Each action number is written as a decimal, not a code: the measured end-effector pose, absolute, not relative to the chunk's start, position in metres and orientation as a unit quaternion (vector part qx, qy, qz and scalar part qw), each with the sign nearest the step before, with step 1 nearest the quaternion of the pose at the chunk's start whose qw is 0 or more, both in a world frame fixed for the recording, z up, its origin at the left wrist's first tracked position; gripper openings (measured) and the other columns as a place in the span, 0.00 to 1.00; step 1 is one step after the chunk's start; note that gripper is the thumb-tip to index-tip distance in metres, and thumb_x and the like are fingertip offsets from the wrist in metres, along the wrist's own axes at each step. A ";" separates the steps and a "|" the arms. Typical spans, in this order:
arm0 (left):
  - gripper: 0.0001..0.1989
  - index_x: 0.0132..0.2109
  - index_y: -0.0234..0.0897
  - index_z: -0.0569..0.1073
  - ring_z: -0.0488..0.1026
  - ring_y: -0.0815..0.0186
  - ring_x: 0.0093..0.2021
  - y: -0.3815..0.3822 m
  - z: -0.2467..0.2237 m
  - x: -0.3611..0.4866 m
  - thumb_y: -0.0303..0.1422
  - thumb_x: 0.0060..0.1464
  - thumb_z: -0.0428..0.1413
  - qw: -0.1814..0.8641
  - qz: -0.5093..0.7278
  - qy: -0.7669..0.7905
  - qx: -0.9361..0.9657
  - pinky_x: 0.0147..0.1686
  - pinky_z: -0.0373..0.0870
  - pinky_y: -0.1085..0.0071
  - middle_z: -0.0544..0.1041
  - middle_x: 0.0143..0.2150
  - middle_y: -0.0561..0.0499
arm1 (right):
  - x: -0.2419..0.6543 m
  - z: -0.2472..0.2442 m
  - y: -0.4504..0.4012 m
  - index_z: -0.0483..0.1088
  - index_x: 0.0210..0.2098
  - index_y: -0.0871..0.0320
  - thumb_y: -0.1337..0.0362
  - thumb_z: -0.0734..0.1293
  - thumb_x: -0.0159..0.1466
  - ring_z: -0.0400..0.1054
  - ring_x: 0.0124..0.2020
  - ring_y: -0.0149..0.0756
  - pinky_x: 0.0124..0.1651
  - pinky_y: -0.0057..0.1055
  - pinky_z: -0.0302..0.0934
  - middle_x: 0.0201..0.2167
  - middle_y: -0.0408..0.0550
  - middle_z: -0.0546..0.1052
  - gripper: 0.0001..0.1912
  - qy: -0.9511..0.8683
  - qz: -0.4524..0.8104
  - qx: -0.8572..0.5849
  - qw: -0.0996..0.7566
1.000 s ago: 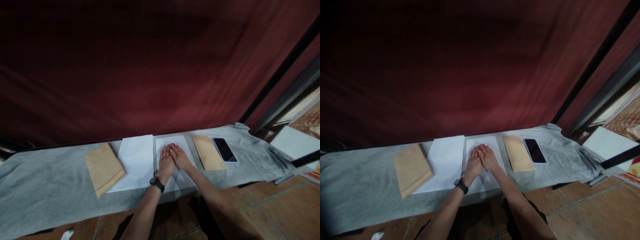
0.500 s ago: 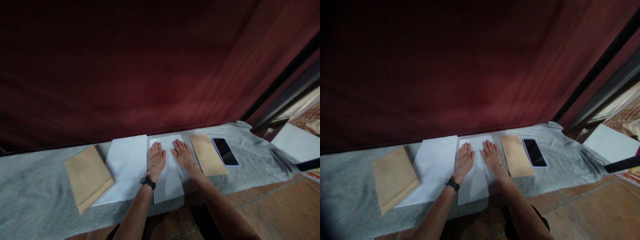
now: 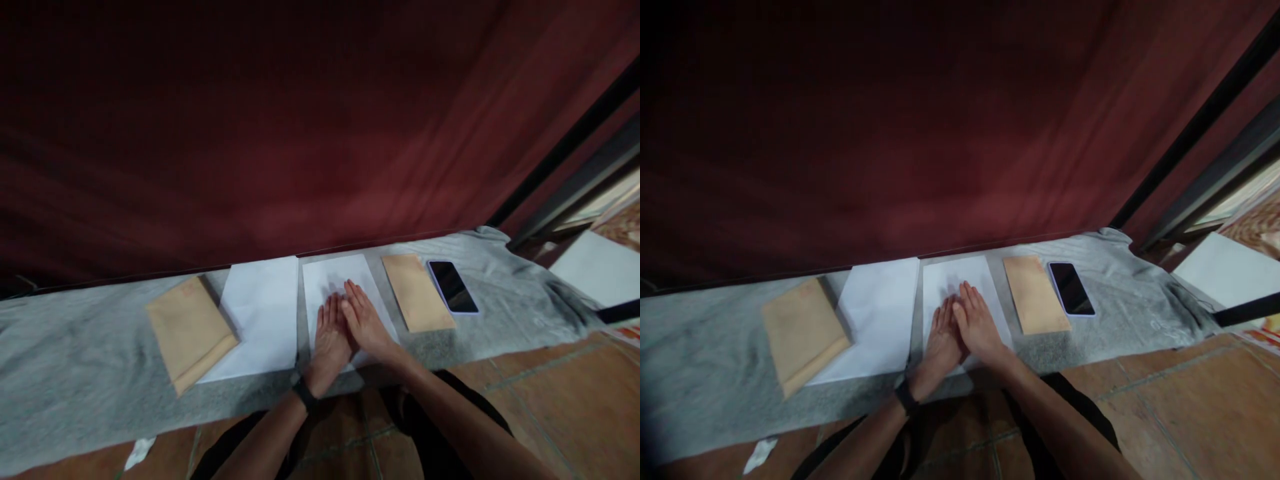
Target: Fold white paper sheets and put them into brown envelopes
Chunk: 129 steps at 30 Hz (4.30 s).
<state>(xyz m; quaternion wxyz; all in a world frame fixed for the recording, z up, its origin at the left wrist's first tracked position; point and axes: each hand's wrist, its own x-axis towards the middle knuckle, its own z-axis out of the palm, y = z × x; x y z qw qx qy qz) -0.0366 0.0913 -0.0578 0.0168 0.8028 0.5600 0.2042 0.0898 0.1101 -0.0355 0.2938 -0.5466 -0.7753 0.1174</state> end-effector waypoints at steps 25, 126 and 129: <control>0.29 0.72 0.28 0.55 0.48 0.51 0.75 0.040 -0.028 -0.071 0.35 0.67 0.45 0.005 0.105 0.548 0.830 0.71 0.49 0.43 0.55 0.73 0.36 | 0.150 -0.063 0.075 0.50 0.72 0.64 0.54 0.57 0.74 0.52 0.72 0.49 0.71 0.47 0.50 0.71 0.59 0.57 0.33 -0.807 -0.077 -0.561 0.167; 0.25 0.68 0.36 0.61 0.80 0.53 0.46 0.120 0.012 -0.098 0.35 0.66 0.47 0.153 0.070 0.755 0.634 0.44 0.71 0.63 0.82 0.46 0.39 | 0.145 -0.022 0.134 0.60 0.66 0.65 0.62 0.52 0.73 0.72 0.50 0.55 0.53 0.49 0.64 0.50 0.67 0.76 0.25 -0.726 0.007 -0.680 0.105; 0.23 0.67 0.38 0.64 0.80 0.55 0.47 0.120 0.013 -0.097 0.35 0.67 0.47 0.139 0.058 0.749 0.645 0.46 0.71 0.64 0.82 0.47 0.40 | 0.136 -0.021 0.134 0.60 0.66 0.64 0.61 0.54 0.73 0.68 0.56 0.55 0.59 0.50 0.62 0.56 0.66 0.73 0.25 -0.754 0.010 -0.641 0.144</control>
